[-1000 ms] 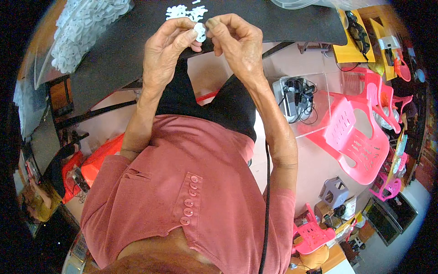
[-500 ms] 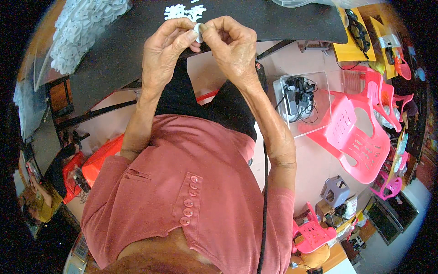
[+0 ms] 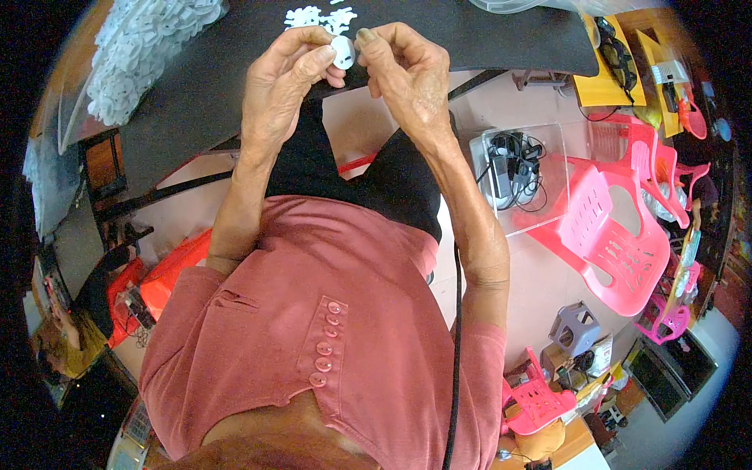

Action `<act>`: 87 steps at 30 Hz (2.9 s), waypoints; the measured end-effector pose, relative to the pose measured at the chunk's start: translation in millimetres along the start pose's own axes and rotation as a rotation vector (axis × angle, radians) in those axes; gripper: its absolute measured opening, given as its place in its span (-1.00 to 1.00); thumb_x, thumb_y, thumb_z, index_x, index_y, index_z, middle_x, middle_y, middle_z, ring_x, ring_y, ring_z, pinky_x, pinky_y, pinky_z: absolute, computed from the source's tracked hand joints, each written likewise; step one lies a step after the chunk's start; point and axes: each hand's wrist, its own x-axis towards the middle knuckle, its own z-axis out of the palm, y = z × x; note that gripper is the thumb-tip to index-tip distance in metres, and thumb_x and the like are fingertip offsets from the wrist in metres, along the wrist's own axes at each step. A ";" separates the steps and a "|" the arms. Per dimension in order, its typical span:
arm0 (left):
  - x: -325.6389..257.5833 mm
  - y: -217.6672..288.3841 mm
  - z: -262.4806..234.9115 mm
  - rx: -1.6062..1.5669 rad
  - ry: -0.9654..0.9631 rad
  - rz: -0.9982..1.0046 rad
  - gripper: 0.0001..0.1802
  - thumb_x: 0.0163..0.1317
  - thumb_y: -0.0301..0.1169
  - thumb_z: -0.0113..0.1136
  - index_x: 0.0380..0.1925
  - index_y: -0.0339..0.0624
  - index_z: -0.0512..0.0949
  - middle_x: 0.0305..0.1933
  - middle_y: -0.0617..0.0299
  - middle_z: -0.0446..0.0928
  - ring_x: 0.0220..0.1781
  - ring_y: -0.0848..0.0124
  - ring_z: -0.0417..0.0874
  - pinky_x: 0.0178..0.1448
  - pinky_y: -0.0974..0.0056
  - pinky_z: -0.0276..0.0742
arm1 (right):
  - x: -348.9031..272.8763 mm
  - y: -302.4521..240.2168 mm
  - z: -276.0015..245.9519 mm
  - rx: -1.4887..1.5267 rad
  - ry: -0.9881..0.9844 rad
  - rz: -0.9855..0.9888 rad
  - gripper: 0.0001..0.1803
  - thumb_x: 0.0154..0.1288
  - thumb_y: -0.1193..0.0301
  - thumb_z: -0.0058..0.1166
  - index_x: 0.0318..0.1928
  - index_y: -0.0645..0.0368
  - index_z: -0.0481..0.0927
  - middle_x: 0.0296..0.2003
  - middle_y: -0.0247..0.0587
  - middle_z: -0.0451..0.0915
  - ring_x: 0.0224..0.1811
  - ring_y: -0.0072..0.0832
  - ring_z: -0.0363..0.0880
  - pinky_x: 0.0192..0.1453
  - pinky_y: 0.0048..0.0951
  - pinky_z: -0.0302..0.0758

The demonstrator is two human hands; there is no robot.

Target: The person assembles plastic components by inserting small plastic parts into circular plastic discs by hand.

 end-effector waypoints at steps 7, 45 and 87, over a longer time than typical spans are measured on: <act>1.8 -0.1 1.0 -0.011 -0.025 0.003 -0.79 0.32 -0.41 0.19 -0.10 -0.24 0.56 -0.26 0.20 0.60 -0.28 0.48 0.67 -0.16 0.39 0.69 | -1.6 -3.1 4.5 -0.086 0.019 -0.012 -0.77 0.36 0.30 0.18 -0.35 0.22 0.63 -0.61 -0.50 0.47 -0.62 -0.81 0.30 -0.58 -0.71 0.20; -6.2 64.4 -35.8 0.847 0.105 0.417 -0.84 0.16 -0.59 0.19 -0.22 -0.26 0.54 -0.20 0.10 0.53 -0.21 0.28 0.60 -0.10 0.27 0.51 | 104.2 14.0 -24.3 -0.812 0.110 -0.534 -0.83 0.25 0.49 0.04 -0.18 0.23 0.61 -0.29 0.04 0.63 -0.33 -0.11 0.64 -0.19 -0.22 0.54; 21.2 3.4 17.0 0.133 0.044 0.060 -0.65 0.27 -0.54 0.21 0.06 -0.30 0.47 -0.06 0.17 0.58 -0.01 0.45 0.60 0.06 0.36 0.60 | 34.9 -8.5 -9.9 0.370 -0.108 0.211 -0.80 0.32 0.35 0.20 -0.15 0.22 0.66 -0.45 -0.38 0.57 -0.48 -0.70 0.47 -0.36 -0.66 0.47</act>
